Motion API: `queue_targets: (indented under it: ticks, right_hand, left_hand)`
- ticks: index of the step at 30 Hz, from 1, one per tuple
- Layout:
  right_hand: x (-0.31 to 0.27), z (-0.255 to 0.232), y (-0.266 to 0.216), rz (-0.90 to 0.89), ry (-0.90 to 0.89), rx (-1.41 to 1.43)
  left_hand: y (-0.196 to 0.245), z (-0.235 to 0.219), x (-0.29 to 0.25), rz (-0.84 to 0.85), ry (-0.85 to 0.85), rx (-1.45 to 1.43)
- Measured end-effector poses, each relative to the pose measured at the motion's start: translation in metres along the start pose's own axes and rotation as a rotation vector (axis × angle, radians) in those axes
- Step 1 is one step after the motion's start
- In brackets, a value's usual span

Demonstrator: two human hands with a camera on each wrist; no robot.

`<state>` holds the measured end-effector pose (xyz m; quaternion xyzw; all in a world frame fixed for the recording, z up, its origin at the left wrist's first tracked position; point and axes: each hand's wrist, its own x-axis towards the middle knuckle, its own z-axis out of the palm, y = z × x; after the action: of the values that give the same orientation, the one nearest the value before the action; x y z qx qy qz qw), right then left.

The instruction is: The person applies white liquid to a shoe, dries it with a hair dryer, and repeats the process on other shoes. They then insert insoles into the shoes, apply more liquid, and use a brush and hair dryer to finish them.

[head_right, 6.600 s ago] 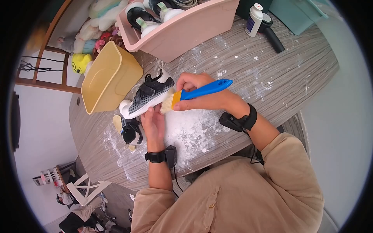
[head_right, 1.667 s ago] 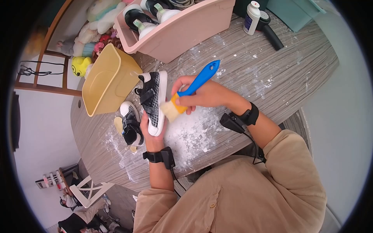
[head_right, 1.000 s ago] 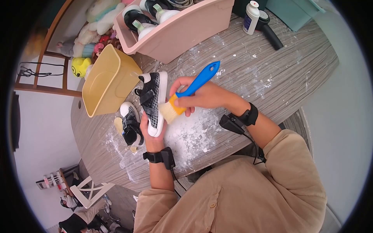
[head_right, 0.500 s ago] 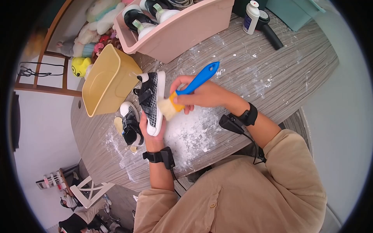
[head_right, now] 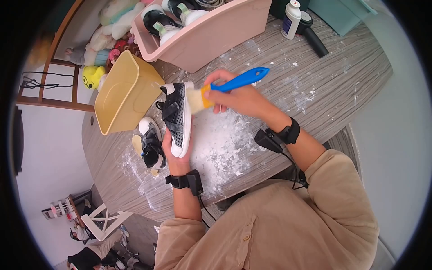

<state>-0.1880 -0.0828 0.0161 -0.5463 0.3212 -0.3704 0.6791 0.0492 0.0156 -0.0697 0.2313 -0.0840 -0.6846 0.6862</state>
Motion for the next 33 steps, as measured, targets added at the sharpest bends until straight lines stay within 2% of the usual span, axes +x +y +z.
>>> queue_targets:
  ticks: [3, 6, 9, 12, 15, 18, 21, 24, 27, 30, 33]
  right_hand:
    - [-0.007, 0.002, -0.005, 0.103, -0.311, -0.038]
    - [-0.009, 0.001, -0.01, 0.106, -0.317, -0.019]
    - [-0.005, -0.002, -0.007, -0.006, -0.082, 0.086]
    - [0.002, -0.008, -0.004, -0.055, 0.216, 0.079]
    - [0.004, -0.009, -0.003, -0.066, 0.218, 0.069]
    - [0.001, -0.003, -0.001, -0.008, 0.066, -0.01]
    - [-0.005, -0.001, -0.001, 0.095, -0.272, -0.056]
    - [-0.009, 0.0, -0.006, 0.105, -0.326, -0.046]
    - [-0.006, -0.003, -0.009, -0.028, -0.029, 0.103]
    - [0.001, -0.012, -0.009, -0.105, 0.234, 0.111]
    - [0.003, -0.015, -0.008, -0.085, 0.246, 0.111]
  left_hand:
    - [0.003, -0.014, 0.003, -0.094, -0.289, -0.283]
    - [0.001, 0.0, -0.001, -0.028, 0.039, -0.011]
    - [0.002, -0.001, 0.0, -0.057, -0.11, -0.079]
    - [-0.001, 0.006, 0.0, -0.012, -0.02, -0.03]
    - [-0.001, 0.006, -0.001, -0.007, -0.042, -0.019]
    - [-0.001, 0.006, 0.0, 0.005, 0.022, -0.033]
    - [0.003, -0.011, 0.001, -0.039, -0.122, -0.144]
    - [0.001, -0.002, 0.0, -0.029, -0.01, 0.045]
    - [0.0, 0.006, -0.003, 0.007, -0.103, 0.07]
    - [-0.001, 0.017, -0.006, -0.007, -0.191, 0.15]
    - [-0.001, 0.023, -0.007, -0.03, -0.243, 0.177]
